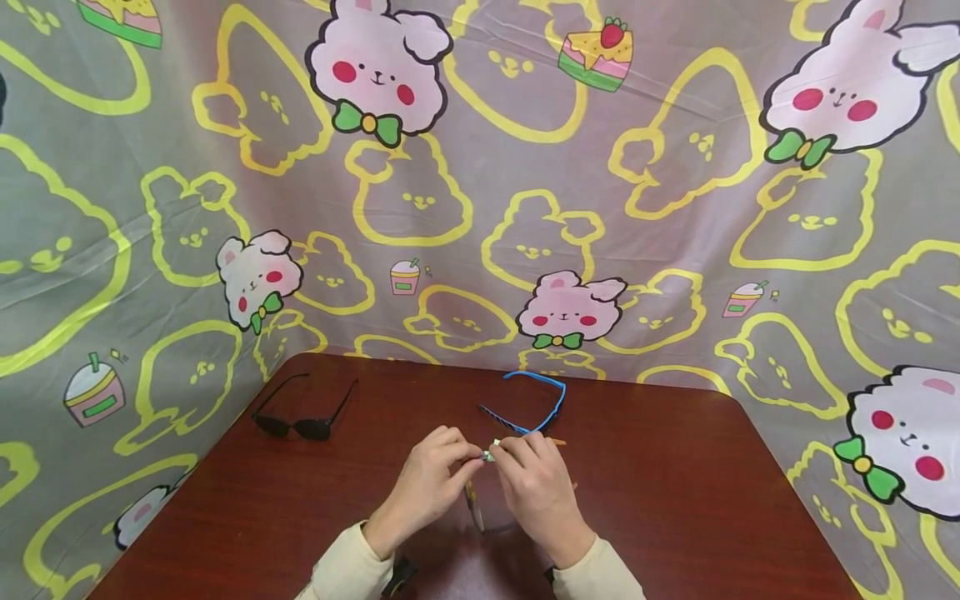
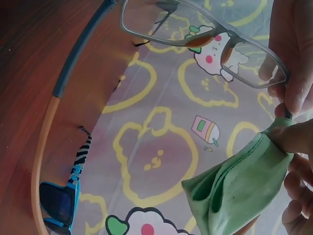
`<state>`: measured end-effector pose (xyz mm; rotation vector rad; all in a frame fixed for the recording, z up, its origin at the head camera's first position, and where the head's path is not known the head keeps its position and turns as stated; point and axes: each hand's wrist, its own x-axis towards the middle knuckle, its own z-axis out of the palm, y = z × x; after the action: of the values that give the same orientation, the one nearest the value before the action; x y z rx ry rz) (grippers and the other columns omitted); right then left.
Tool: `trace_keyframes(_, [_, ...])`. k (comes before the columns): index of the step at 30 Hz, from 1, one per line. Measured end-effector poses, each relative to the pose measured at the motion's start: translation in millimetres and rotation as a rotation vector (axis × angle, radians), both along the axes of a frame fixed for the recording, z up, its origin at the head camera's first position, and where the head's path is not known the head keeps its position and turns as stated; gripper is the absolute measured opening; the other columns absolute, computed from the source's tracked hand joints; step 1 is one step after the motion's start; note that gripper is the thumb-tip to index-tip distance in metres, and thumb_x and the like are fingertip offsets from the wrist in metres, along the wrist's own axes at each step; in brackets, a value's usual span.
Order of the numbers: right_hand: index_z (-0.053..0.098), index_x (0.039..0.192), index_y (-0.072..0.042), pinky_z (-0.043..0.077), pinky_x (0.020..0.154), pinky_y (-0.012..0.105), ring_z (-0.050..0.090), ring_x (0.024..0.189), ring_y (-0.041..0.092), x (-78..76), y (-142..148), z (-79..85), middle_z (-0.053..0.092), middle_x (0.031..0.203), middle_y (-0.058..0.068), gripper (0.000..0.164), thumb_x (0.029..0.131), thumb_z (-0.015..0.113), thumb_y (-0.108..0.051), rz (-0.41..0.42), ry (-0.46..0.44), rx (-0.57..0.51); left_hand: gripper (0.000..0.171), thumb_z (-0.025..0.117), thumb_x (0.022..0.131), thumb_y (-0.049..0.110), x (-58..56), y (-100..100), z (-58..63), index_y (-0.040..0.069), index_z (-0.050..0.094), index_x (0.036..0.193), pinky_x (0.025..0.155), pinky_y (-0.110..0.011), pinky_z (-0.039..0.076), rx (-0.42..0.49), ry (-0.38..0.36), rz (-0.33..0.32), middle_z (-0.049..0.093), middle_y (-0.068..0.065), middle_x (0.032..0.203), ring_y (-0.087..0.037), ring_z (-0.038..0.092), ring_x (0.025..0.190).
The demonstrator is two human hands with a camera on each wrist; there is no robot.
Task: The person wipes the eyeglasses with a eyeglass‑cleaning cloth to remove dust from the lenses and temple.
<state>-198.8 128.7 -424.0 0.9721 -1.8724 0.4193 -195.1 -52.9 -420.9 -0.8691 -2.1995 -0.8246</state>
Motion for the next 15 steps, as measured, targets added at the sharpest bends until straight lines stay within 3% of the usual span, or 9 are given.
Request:
trace_keyframes(5, [0.071,0.093,-0.005,0.039,0.059,0.035,0.052,0.072,0.023,-1.4,0.6,-0.9,0.064,0.089,0.004,0.032,0.101,0.043,-0.017,-0.003,0.036,0.024,0.005,0.077,0.078,0.014,-2.2,-2.9,-0.4,0.013,0.073,0.081,0.064,-0.019,0.038,-0.053,0.077,-0.011,0.055,0.009,0.075,-0.008,0.048,0.069])
trace_keyframes(11, [0.072,0.092,-0.007,0.035,0.056,0.033,0.051,0.071,0.022,-2.4,3.2,-1.9,0.064,0.087,0.003,0.033,0.102,0.044,-0.02,0.0,0.046,0.041,0.005,0.076,0.079,0.016,-0.9,-6.2,1.9,0.016,0.073,0.083,0.063,-0.019,0.038,-0.106,0.072,-0.007,0.055,0.01,0.075,-0.006,0.048,0.071])
trace_keyframes(15, [0.072,0.094,-0.008,0.035,0.057,0.033,0.051,0.071,0.022,-1.9,6.3,-1.8,0.065,0.086,0.003,0.02,0.093,0.053,-0.016,0.006,0.046,0.053,0.004,0.076,0.079,0.016,-0.4,-6.5,2.5,0.016,0.073,0.083,0.062,-0.018,0.037,-0.121,0.075,-0.007,0.055,0.01,0.074,-0.006,0.048,0.07])
